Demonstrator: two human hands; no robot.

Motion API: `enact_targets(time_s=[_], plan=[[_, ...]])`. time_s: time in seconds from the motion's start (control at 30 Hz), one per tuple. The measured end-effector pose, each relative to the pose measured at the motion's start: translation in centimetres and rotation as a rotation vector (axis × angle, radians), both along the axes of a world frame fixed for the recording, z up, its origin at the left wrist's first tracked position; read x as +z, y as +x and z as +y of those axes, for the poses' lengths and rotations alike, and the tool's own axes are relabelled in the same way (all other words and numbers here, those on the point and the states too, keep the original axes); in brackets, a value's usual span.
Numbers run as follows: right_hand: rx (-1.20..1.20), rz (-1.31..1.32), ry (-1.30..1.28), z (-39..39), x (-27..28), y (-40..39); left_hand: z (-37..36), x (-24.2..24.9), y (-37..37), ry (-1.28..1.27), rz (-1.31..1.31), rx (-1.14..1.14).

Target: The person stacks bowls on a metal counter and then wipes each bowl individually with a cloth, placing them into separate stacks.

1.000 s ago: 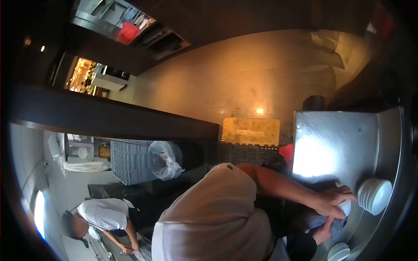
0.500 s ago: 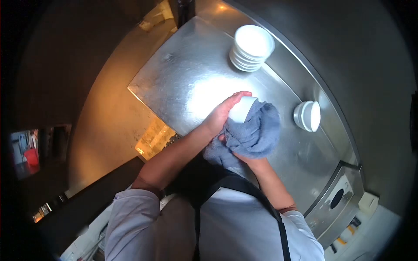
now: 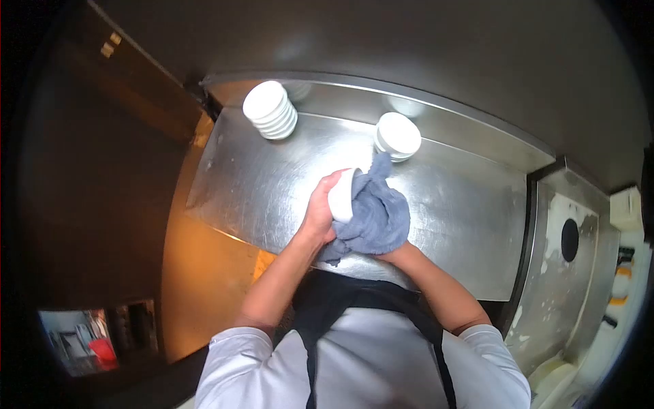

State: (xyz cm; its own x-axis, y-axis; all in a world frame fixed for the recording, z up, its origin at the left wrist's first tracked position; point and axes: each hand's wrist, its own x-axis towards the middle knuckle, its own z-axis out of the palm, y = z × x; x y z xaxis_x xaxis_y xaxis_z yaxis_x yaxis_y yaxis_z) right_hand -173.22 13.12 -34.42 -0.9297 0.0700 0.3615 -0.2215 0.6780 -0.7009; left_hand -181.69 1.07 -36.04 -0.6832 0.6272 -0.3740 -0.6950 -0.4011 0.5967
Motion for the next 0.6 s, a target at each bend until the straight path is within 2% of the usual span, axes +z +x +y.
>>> enact_targets(time_s=[0.1,0.13,0.23,0.27,0.3,0.33,0.37,0.43,0.47,0.53,0.6], plan=[[0.12,0.022,-0.108,2.7,-1.5,1.8,1.2,-1.3,1.2,0.069,-0.088,0.043],[0.099,-0.01,-0.244,3.2,-1.8,2.4,1.7,-1.8,1.5,0.047,-0.101,0.088],[0.158,-0.103,-0.005,7.1,1.1,2.7,3.0,-3.3,2.5,0.056,-0.057,0.106],[0.017,-0.108,-0.003,7.3,0.8,2.8,3.4,-3.5,3.0,0.043,-0.068,0.086],[0.024,-0.249,0.093,6.8,1.0,2.9,3.5,-3.7,3.6,0.03,-0.079,0.069],[0.033,-0.388,0.19,6.1,1.2,2.7,3.7,-4.7,4.0,0.112,-0.198,0.006],[0.044,-0.523,0.289,5.7,1.5,2.5,4.1,-5.2,4.6,0.108,-0.166,0.037],[0.048,-0.361,0.241,5.3,2.9,4.0,4.8,-5.2,5.4,0.101,-0.098,0.108],[0.041,-0.309,0.18,5.7,4.5,5.1,4.6,-4.9,5.4,0.181,-0.131,0.059],[-0.021,-0.193,0.057,7.2,7.5,6.9,4.5,-1.3,5.8,0.389,-0.201,-0.072],[-0.129,-0.056,-0.07,8.8,9.5,7.7,4.5,-0.8,5.4,0.417,-0.246,-0.137]])
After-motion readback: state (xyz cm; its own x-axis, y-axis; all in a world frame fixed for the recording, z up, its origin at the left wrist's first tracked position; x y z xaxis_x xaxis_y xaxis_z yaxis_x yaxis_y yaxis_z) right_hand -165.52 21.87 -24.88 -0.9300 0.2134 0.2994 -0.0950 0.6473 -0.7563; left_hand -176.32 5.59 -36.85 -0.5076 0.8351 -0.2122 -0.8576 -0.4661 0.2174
